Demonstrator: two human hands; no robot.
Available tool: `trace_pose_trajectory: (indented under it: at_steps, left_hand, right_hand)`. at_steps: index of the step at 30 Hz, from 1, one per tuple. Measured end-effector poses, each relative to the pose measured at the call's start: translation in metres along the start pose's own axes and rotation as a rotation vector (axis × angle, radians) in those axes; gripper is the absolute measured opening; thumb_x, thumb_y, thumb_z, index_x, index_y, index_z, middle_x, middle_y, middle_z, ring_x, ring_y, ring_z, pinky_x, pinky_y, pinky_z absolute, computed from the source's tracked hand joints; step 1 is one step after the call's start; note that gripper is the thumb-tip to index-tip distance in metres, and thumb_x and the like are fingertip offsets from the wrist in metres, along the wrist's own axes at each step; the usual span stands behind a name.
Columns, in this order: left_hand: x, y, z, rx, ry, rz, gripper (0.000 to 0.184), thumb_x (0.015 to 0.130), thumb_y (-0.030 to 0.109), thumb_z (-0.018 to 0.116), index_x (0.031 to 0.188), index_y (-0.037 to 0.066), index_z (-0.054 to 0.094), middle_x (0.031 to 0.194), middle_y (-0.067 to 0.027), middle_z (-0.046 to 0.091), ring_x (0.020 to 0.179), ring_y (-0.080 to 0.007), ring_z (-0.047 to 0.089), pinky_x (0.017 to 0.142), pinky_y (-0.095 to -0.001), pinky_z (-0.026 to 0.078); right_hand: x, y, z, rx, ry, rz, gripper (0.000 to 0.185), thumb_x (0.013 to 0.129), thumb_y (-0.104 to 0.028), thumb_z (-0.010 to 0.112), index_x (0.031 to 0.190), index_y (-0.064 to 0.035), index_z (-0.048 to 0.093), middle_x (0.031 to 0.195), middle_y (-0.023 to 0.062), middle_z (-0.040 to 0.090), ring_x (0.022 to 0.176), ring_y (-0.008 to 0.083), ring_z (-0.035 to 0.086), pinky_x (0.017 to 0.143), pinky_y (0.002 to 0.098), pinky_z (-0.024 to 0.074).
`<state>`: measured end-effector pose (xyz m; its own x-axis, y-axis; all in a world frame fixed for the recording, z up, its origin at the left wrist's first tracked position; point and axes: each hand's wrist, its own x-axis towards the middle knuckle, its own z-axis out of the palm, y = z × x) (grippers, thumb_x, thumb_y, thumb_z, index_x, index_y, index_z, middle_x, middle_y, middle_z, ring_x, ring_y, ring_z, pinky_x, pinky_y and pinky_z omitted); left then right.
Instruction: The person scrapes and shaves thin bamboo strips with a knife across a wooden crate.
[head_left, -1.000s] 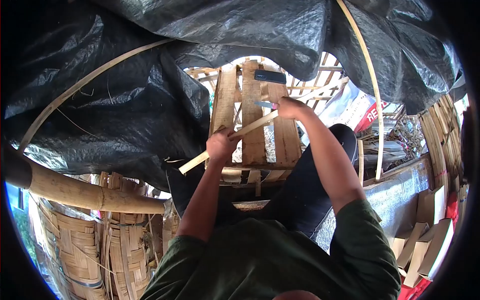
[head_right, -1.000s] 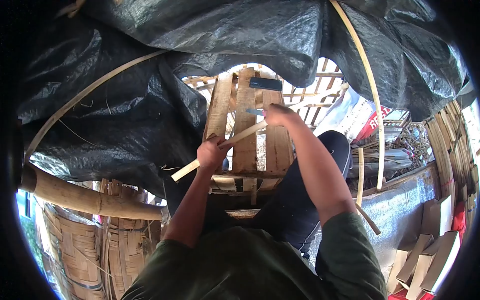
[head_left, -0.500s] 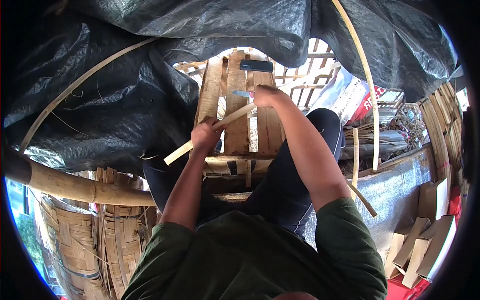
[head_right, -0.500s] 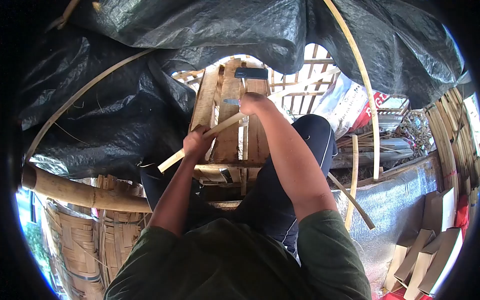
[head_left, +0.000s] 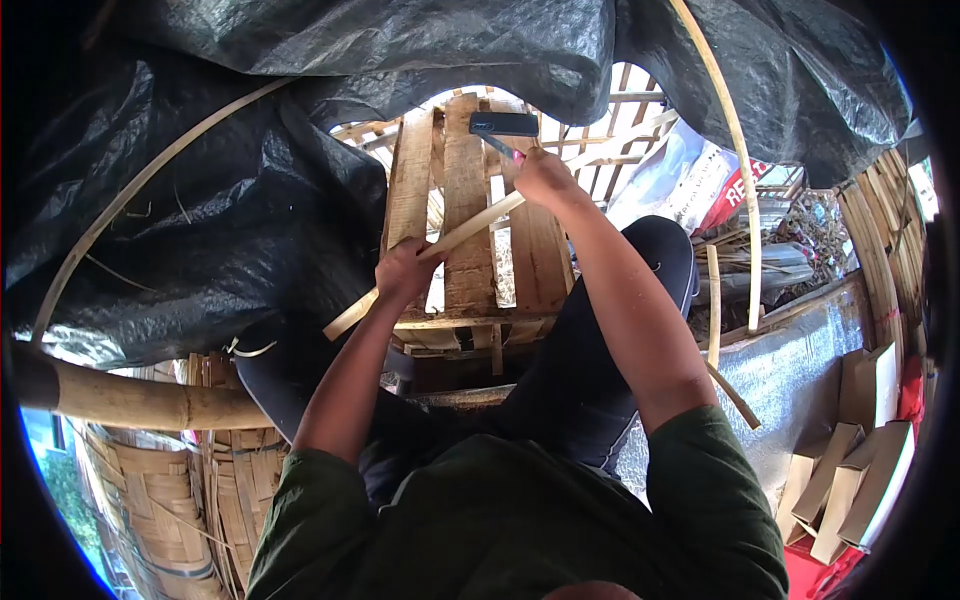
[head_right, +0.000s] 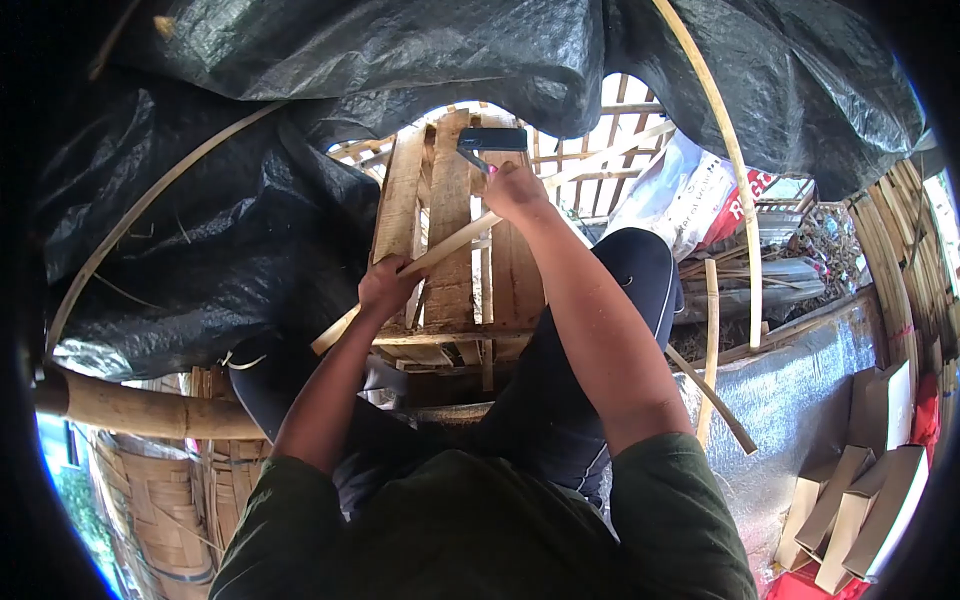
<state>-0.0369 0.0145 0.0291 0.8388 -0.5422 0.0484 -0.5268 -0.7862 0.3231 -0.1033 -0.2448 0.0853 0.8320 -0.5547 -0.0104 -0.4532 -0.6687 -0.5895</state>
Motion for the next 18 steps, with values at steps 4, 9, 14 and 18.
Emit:
trace_pose_trajectory:
  at_steps: [4, 9, 14, 18]
  left_hand:
    - [0.024, -0.013, -0.004, 0.022, -0.128, -0.035, 0.037, 0.085, 0.046, 0.071, 0.100, 0.011, 0.072, 0.091, -0.0113, 0.072, 0.089, -0.0255, 0.070, 0.078, -0.0400, 0.053]
    - [0.041, -0.017, -0.051, -0.231, -0.433, -0.037, 0.033, 0.089, 0.036, 0.071, 0.100, 0.004, 0.069, 0.079, -0.0144, 0.068, 0.080, -0.0202, 0.070, 0.073, -0.0393, 0.051]
    - [0.052, -0.052, -0.067, -0.024, -0.156, 0.193, 0.026, 0.091, 0.028, 0.068, 0.100, 0.004, 0.066, 0.080, -0.0133, 0.068, 0.077, -0.0270, 0.069, 0.070, -0.0394, 0.051]
    - [0.048, -0.071, -0.061, -0.125, -0.218, 0.093, 0.025, 0.089, 0.027, 0.070, 0.101, 0.006, 0.066, 0.087, -0.0132, 0.068, 0.088, -0.0341, 0.066, 0.077, -0.0437, 0.050]
  right_hand:
    - [0.012, -0.003, -0.016, 0.076, 0.058, -0.085, 0.040, 0.100, -0.029, 0.045, 0.108, 0.0065, 0.062, 0.107, 0.0304, 0.066, 0.102, 0.0441, 0.064, 0.088, 0.0506, 0.0504]
    - [0.025, -0.017, -0.043, 0.105, 0.058, -0.141, 0.035, 0.099, -0.030, 0.049, 0.092, 0.0006, 0.064, 0.080, 0.0220, 0.065, 0.076, 0.0333, 0.065, 0.072, 0.0443, 0.0484]
    - [0.047, -0.010, -0.049, 0.155, -0.154, -0.007, 0.042, 0.102, -0.033, 0.051, 0.081, 0.0018, 0.061, 0.068, 0.0071, 0.061, 0.053, 0.0153, 0.059, 0.051, 0.0320, 0.0499]
    - [0.081, 0.042, -0.002, 0.255, 0.000, 0.000, 0.032, 0.095, -0.028, 0.057, 0.097, 0.0022, 0.068, 0.071, 0.0191, 0.066, 0.067, 0.0310, 0.070, 0.067, 0.0428, 0.0537]
